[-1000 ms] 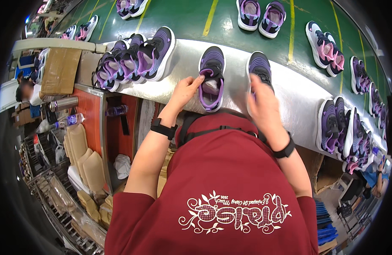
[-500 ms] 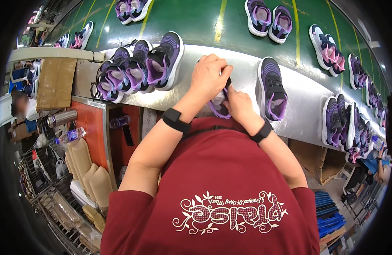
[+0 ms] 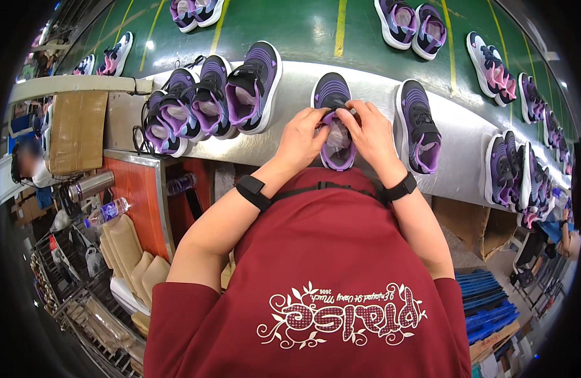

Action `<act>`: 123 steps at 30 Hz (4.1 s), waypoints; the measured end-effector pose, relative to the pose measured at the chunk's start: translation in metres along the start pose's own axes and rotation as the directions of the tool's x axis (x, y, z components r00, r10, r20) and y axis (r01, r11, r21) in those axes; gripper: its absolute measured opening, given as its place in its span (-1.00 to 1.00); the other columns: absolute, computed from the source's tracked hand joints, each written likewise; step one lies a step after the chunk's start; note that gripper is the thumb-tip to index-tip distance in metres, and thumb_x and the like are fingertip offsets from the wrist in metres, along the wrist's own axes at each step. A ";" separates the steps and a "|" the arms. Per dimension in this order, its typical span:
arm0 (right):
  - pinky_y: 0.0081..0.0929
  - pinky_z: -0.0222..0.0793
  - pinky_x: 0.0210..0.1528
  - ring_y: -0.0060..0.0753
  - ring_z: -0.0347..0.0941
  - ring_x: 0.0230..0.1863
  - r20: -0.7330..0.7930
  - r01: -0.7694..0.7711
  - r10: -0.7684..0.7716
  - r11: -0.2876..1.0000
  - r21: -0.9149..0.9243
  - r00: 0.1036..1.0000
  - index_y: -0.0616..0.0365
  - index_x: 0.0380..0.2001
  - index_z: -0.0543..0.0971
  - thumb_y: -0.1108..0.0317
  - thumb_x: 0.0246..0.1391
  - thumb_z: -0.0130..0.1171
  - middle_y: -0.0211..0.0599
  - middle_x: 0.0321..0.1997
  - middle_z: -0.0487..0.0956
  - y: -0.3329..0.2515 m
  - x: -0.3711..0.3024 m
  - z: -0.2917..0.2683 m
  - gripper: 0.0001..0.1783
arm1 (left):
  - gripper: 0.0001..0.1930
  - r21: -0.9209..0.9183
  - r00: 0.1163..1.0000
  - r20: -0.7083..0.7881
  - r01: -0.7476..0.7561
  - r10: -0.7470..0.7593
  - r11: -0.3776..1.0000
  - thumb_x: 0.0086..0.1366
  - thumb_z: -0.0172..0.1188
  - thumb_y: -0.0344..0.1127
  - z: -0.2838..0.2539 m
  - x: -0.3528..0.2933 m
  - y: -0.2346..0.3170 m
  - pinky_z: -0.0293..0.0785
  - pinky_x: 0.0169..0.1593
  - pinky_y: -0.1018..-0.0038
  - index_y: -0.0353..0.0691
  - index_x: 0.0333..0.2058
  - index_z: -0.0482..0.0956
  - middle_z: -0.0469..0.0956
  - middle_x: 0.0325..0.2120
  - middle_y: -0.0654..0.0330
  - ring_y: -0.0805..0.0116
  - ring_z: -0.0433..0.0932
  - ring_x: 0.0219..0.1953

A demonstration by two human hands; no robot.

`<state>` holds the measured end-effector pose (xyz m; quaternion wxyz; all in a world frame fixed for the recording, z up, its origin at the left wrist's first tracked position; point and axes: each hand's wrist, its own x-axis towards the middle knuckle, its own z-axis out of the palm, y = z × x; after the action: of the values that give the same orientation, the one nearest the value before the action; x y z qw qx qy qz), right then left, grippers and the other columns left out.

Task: The recorder is inspecting and organizing shoes on a conveyor belt in a manufacturing facility.

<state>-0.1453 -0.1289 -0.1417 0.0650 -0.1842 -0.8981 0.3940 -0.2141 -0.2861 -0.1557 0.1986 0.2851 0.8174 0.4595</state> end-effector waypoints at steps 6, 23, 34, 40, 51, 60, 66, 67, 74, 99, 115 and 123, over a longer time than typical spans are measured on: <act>-0.48 0.51 -0.45 -0.46 0.52 -0.53 0.163 -0.487 0.578 0.464 0.740 0.800 0.37 -0.36 0.56 0.14 0.25 -0.07 -0.16 -0.49 0.57 0.036 -0.006 0.012 -0.56 | -0.68 0.259 0.967 0.127 -0.246 0.220 0.934 -0.05 0.17 -0.56 -0.017 0.002 -0.002 0.44 -0.18 0.33 -0.29 -0.22 0.58 0.52 -0.35 0.09 0.09 0.49 -0.26; -0.48 0.52 -0.45 -0.38 0.58 -0.51 0.037 -0.430 0.472 0.764 0.481 0.881 0.44 -0.33 0.51 0.18 0.27 -0.08 -0.08 -0.54 0.59 0.022 -0.008 0.009 -0.57 | -0.75 0.444 0.913 0.130 -0.402 0.387 0.801 -0.01 0.16 -0.40 -0.002 0.026 0.022 0.42 -0.35 0.37 -0.14 -0.27 0.58 0.48 -0.49 0.32 0.30 0.44 -0.37; -0.34 0.43 -0.38 -0.17 0.57 -0.49 -0.005 -0.450 0.459 0.873 0.188 0.889 0.28 -0.32 0.56 0.19 0.20 -0.02 -0.08 -0.54 0.59 0.017 -0.005 -0.001 -0.66 | -0.83 0.498 0.793 0.316 -0.606 0.521 0.621 -0.06 0.12 -0.35 0.000 0.010 0.020 0.46 -0.39 0.50 -0.13 -0.41 0.55 0.39 -0.48 0.32 0.37 0.41 -0.38; -0.34 0.40 -0.18 -0.15 0.52 -0.21 0.296 -0.126 0.060 0.970 0.210 0.953 0.17 0.04 0.42 0.33 0.08 0.10 -0.06 -0.24 0.54 0.023 -0.001 -0.024 -0.57 | -0.79 0.545 0.782 0.264 -0.604 0.564 0.582 -0.03 0.10 -0.34 0.010 0.005 0.009 0.48 -0.35 0.53 -0.14 -0.35 0.54 0.45 -0.39 0.30 0.39 0.43 -0.34; -0.09 0.41 -0.22 0.26 0.51 -0.30 0.222 -0.177 0.155 0.981 0.080 0.963 0.14 0.28 0.04 0.41 -0.08 0.15 0.22 -0.40 0.55 0.026 -0.025 0.012 -0.16 | -0.60 0.190 0.898 0.041 -0.438 0.439 0.879 -0.04 0.36 -0.25 -0.016 -0.011 0.015 0.52 -0.16 0.40 -0.20 -0.18 0.55 0.54 -0.16 0.14 0.19 0.51 -0.13; -0.36 0.34 0.07 -0.22 0.42 0.10 0.392 -0.212 -0.024 0.809 0.548 0.920 0.17 0.30 0.08 0.38 0.00 0.20 -0.03 0.07 0.47 -0.016 -0.023 -0.087 -0.19 | 0.00 -0.647 0.942 0.304 0.314 -0.143 0.695 -0.12 0.45 -0.26 -0.013 0.001 0.041 0.39 0.07 0.34 -0.42 0.21 0.00 0.43 -0.05 -0.10 0.14 0.47 0.00; -0.51 0.18 0.14 -0.45 0.36 0.05 0.001 -0.074 0.084 0.866 0.494 0.996 0.15 0.06 0.43 0.05 0.22 -0.01 -0.17 0.00 0.48 -0.016 0.041 -0.144 -0.52 | 0.12 -0.247 0.897 0.429 0.228 -0.105 0.942 -0.09 0.45 -0.21 -0.011 -0.016 0.109 0.38 0.08 0.37 -0.46 0.26 -0.19 0.43 -0.05 -0.10 0.18 0.48 -0.01; -0.57 0.27 0.03 -0.53 0.42 -0.07 0.071 0.043 -0.077 0.918 0.394 0.995 0.16 -0.03 0.50 0.04 0.20 0.02 -0.21 -0.11 0.54 -0.015 0.049 -0.142 -0.55 | 0.15 -0.204 0.876 0.475 0.199 -0.081 0.959 -0.10 0.45 -0.17 -0.009 -0.016 0.115 0.38 0.08 0.38 -0.49 0.26 -0.22 0.43 -0.05 -0.13 0.15 0.49 -0.02; -0.36 0.40 -0.30 -0.18 0.53 -0.47 -0.122 -0.194 0.200 0.979 0.064 0.972 0.17 -0.40 0.65 -0.06 -0.10 0.17 -0.02 -0.56 0.58 -0.031 0.045 -0.138 -0.53 | -0.59 -0.126 0.948 0.317 0.013 0.028 0.992 0.17 0.23 -0.03 -0.064 -0.010 0.147 0.39 -0.32 0.41 -0.30 -0.26 0.47 0.46 -0.42 0.14 0.30 0.45 -0.41; -0.74 0.28 -0.37 -0.72 0.38 -0.45 -0.029 0.039 -0.026 0.740 0.671 0.999 0.28 -0.42 0.58 0.38 0.08 0.16 -0.49 -0.47 0.52 0.014 0.031 -0.138 -0.84 | -0.67 -0.315 0.886 0.461 0.112 0.049 0.943 0.27 0.11 -0.23 -0.004 -0.011 0.146 0.15 -0.55 0.48 -0.34 -0.59 0.43 0.24 -0.79 0.29 0.58 0.16 -0.66; -0.72 0.18 -0.54 -0.75 0.31 -0.57 -0.222 -0.108 0.291 0.799 0.592 0.931 0.21 -0.49 0.58 0.31 0.12 0.12 -0.56 -0.58 0.46 0.048 0.027 -0.146 -0.79 | -0.55 -0.129 0.993 0.083 -0.079 0.090 0.988 0.01 0.36 0.01 0.011 -0.015 0.118 0.39 -0.31 0.44 -0.26 -0.38 0.45 0.45 -0.46 0.17 0.36 0.43 -0.41; -0.46 -0.02 0.29 -0.43 0.14 0.25 -0.021 -0.190 0.276 0.711 0.677 0.961 0.20 0.26 0.20 0.03 0.30 -0.18 -0.09 0.26 0.24 0.079 0.001 -0.147 -0.39 | -0.01 -0.393 0.801 0.561 0.479 -0.207 0.785 0.13 0.24 -0.15 0.039 -0.007 0.085 0.30 0.09 0.35 -0.27 0.32 -0.29 0.47 -0.06 -0.07 0.22 0.47 -0.03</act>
<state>-0.0858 0.0210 -0.0989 0.1303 -0.2837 -0.6606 0.6827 -0.1624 -0.2304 -0.1013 0.5505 0.1683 0.6242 0.5282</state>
